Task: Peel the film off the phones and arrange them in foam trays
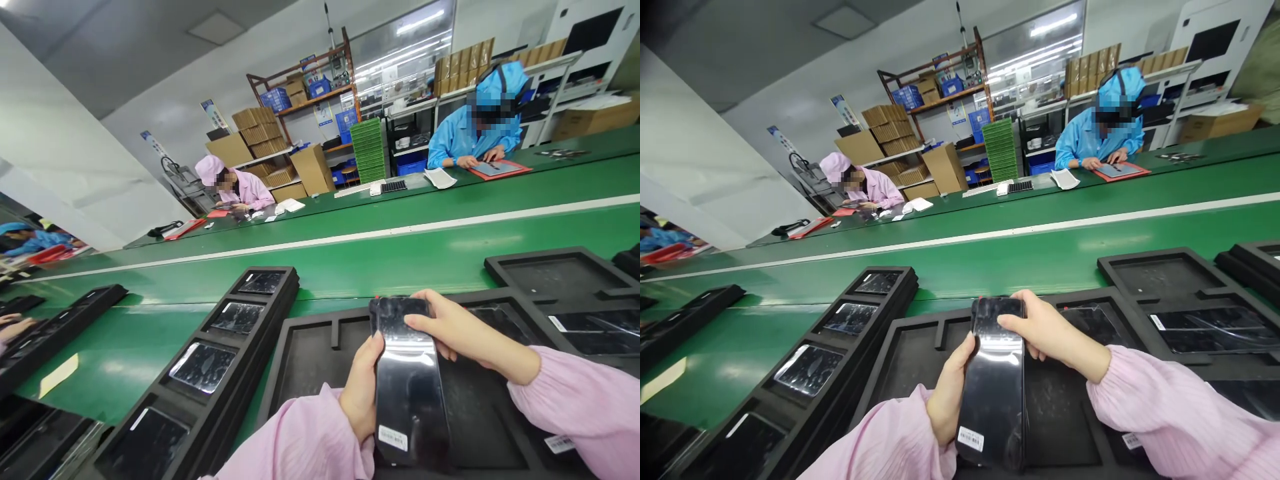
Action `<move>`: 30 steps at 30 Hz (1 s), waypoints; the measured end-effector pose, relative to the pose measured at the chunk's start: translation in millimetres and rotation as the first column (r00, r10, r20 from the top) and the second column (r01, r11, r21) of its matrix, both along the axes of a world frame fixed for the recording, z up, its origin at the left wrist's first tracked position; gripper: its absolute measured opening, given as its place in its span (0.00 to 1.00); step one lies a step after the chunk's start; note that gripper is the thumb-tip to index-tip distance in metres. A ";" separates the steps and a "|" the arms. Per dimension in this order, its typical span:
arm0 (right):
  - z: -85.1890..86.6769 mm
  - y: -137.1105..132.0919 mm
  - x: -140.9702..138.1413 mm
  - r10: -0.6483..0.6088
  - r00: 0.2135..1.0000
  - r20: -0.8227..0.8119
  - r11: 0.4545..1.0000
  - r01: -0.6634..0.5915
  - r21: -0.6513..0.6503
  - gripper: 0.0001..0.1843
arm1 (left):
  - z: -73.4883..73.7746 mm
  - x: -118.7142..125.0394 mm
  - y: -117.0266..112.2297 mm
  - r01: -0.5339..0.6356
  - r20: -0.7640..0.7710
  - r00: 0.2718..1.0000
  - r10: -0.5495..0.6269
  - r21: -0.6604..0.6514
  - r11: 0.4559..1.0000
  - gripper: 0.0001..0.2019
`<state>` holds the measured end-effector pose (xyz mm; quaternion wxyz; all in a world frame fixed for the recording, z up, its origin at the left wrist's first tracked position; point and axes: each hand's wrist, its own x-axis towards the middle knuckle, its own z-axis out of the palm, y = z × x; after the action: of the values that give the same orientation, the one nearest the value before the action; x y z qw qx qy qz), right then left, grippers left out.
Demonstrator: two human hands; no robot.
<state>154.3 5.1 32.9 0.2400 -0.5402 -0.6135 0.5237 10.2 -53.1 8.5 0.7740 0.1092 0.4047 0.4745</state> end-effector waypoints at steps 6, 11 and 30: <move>14.2 2.7 19.1 -0.165 0.954 -0.252 0.986 0.155 -0.059 0.16 | 0.5 -2.8 0.5 -0.071 -0.041 0.997 0.072 0.032 0.997 0.12; 34.4 15.8 59.1 -0.392 0.843 -0.368 0.907 0.421 -0.002 0.14 | 14.1 -16.2 9.2 -0.232 -0.106 0.970 0.218 -0.148 0.961 0.07; 14.2 6.2 13.9 0.193 0.964 0.184 0.599 -0.264 0.756 0.09 | 3.0 -8.5 -12.4 0.491 -0.369 0.837 -0.404 0.180 0.852 0.20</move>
<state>168.1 11.3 47.1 0.3537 -0.3227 -0.8517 0.2128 1.7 -65.5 11.5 0.7664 0.3800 0.4188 0.3048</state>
